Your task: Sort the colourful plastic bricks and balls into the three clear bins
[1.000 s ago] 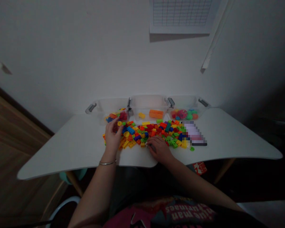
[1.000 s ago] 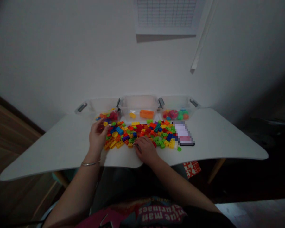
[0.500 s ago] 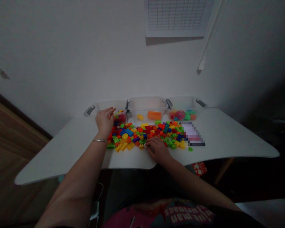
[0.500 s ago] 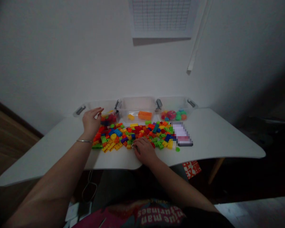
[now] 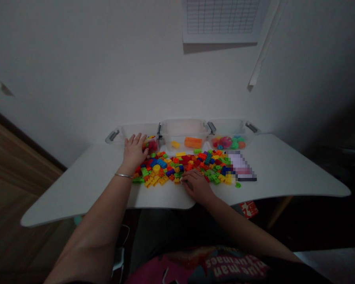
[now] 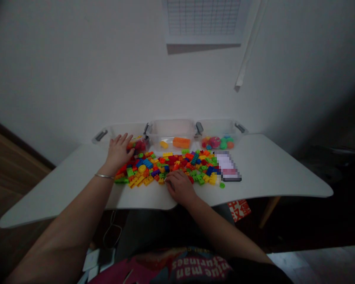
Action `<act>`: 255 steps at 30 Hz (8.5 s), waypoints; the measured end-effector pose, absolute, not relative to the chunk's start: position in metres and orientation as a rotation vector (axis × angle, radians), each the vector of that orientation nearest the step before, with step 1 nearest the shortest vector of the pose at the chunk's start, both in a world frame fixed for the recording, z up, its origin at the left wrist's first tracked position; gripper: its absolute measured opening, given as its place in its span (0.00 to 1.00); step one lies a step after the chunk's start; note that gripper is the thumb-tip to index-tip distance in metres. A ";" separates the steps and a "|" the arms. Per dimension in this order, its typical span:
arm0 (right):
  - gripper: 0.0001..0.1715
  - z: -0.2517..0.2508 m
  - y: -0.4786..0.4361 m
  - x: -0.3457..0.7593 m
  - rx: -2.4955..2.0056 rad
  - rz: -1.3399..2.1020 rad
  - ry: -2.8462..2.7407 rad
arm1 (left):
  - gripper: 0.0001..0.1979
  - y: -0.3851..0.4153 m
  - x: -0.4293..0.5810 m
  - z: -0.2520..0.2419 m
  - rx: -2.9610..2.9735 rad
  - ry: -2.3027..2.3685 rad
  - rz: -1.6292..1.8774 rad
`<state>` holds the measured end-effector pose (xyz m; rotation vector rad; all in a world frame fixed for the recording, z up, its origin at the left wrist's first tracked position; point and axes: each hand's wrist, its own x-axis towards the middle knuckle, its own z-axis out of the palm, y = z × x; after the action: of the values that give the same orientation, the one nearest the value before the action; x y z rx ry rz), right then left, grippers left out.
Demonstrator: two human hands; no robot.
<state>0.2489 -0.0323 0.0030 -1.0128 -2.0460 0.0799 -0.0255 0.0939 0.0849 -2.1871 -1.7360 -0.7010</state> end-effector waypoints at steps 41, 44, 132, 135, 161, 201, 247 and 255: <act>0.09 -0.002 -0.031 0.247 -0.977 0.047 -2.062 | 0.05 0.022 0.006 0.053 -2.400 -2.056 -0.696; 0.09 -0.002 -0.031 0.247 -0.980 0.050 -2.062 | 0.06 0.027 0.003 0.051 -2.334 -2.145 -0.885; 0.11 -0.004 -0.032 0.247 -0.964 -0.002 -2.123 | 0.18 0.080 0.001 0.059 -2.207 -2.028 -0.388; 0.11 -0.004 -0.032 0.247 -0.967 -0.001 -2.126 | 0.16 0.082 0.003 0.061 -2.244 -2.022 -0.373; 0.11 -0.004 -0.031 0.247 -0.982 0.017 -2.106 | 0.08 0.092 -0.001 0.075 -2.152 -1.489 -1.516; 0.13 -0.002 -0.033 0.248 -0.989 0.041 -2.123 | 0.17 0.036 0.043 0.070 -2.406 -1.659 -0.630; 0.27 -0.014 -0.027 0.251 -1.134 0.251 -1.927 | 0.23 -0.014 0.057 0.036 -2.633 -1.449 -0.912; 0.22 -0.013 -0.020 0.248 -1.218 0.284 -1.945 | 0.23 -0.021 0.040 0.013 -2.370 -1.447 -0.705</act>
<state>0.2484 -0.0202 -0.0132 -1.2182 -1.9454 0.2841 0.0402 -0.0209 0.0131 -2.3695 -1.4474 -0.7052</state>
